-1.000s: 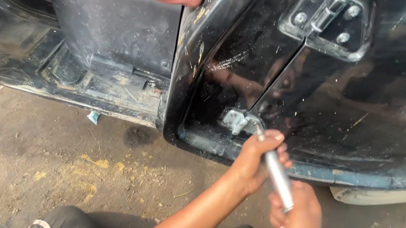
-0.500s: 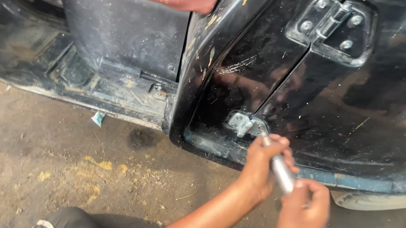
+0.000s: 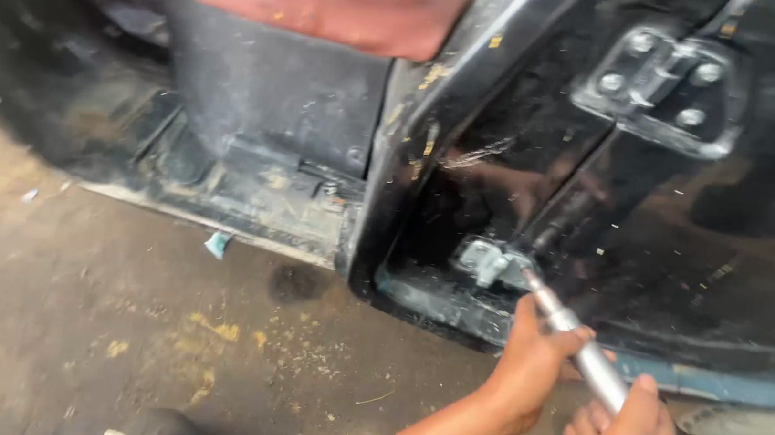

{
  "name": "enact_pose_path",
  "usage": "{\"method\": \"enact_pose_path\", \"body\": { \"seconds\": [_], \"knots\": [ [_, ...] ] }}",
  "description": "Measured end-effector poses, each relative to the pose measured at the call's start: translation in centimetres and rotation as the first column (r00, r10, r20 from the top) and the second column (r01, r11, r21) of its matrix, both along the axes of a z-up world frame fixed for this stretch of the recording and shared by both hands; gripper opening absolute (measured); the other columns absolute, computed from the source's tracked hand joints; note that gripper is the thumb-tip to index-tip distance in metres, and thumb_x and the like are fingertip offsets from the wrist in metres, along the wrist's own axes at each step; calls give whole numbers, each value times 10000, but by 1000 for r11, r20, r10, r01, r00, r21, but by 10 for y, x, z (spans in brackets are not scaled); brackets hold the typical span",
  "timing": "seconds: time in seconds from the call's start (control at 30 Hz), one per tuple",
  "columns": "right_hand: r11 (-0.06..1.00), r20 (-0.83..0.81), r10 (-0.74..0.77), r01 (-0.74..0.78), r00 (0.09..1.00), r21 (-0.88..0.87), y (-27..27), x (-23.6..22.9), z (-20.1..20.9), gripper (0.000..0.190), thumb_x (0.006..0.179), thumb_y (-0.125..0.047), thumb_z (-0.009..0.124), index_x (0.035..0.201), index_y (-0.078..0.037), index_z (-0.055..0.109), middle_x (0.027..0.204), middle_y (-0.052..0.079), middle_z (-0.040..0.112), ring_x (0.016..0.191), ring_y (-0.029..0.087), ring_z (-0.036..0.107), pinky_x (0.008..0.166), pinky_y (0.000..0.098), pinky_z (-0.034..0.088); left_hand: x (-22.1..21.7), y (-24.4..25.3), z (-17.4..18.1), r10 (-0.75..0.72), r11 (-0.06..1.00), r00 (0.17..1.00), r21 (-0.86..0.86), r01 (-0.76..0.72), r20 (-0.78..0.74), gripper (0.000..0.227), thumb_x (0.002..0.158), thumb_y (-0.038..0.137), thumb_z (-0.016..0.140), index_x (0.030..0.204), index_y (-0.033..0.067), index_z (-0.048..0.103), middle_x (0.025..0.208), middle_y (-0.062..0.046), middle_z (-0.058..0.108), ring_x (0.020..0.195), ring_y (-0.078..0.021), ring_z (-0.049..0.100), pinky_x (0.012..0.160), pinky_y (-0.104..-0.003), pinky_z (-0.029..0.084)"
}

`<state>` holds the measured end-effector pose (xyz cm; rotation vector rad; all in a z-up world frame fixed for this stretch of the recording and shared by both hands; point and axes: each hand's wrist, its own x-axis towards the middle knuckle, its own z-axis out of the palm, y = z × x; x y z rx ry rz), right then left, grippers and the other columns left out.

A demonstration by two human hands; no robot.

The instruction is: The person removes a metal hinge from a vehicle door using a tool and then positions a new hinge, securing it with screws.

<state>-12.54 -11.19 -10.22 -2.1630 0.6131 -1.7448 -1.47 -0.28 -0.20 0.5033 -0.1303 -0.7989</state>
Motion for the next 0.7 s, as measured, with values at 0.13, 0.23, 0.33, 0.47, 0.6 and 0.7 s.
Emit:
{"method": "enact_pose_path", "body": {
  "seconds": [0.13, 0.23, 0.33, 0.47, 0.6, 0.7],
  "knots": [
    [781, 6, 254, -209, 967, 589, -19, -21, -22, 413, 1135, -351, 567, 948, 16, 525, 751, 107, 556, 578, 162, 478, 516, 330, 370, -5, -10, -18, 145, 977, 958, 120, -179, 246, 581, 943, -14, 660, 1446, 22, 370, 1170, -168, 606, 889, -223, 712, 777, -411, 613],
    [952, -212, 204, -143, 956, 271, 54, -12, 49, 344, 972, -315, 639, 1064, 12, 584, 838, 140, 615, 658, 206, 576, 560, 342, 446, 0, 24, 24, 120, 959, 974, 232, -165, 194, 657, 885, -4, 677, 1466, 29, 372, 1126, -151, 619, 820, -241, 693, 706, -401, 596],
    [996, -263, 92, -90, 960, 17, 89, -5, 70, 425, 903, -330, 707, 1157, 5, 639, 927, 162, 704, 763, 249, 702, 656, 360, 546, 3, 35, 30, 96, 935, 982, 323, -145, 165, 705, 843, 29, 714, 1462, 40, 376, 1037, -127, 639, 764, -226, 664, 646, -361, 563],
    [936, -83, 203, -169, 976, 309, 63, 2, 38, 324, 1031, -330, 674, 1143, -29, 634, 941, 84, 724, 825, 184, 715, 722, 291, 553, 5, 20, 13, 198, 893, 927, 332, -305, 318, 654, 870, 126, 784, 1417, 20, 442, 934, -83, 661, 797, -133, 632, 665, -278, 526],
    [-389, 712, 340, -598, 614, 701, 18, -15, 5, 429, 1029, -502, 691, 1141, -95, 766, 636, 37, 610, 375, 94, 493, 346, 267, 387, 4, 13, -13, 200, 917, 946, 290, -272, 254, 468, 950, 235, 678, 1338, 46, 496, 890, -62, 659, 758, -116, 611, 644, -279, 501],
    [-561, 659, 267, -443, 703, 699, 3, -9, -28, 420, 958, -507, 538, 1061, -126, 682, 599, -17, 514, 357, 37, 356, 359, 206, 264, 13, 11, -25, 166, 939, 955, 256, -229, 244, 337, 1021, 306, 576, 1236, 47, 550, 873, -52, 659, 741, -100, 586, 647, -278, 483]
  ]
}}
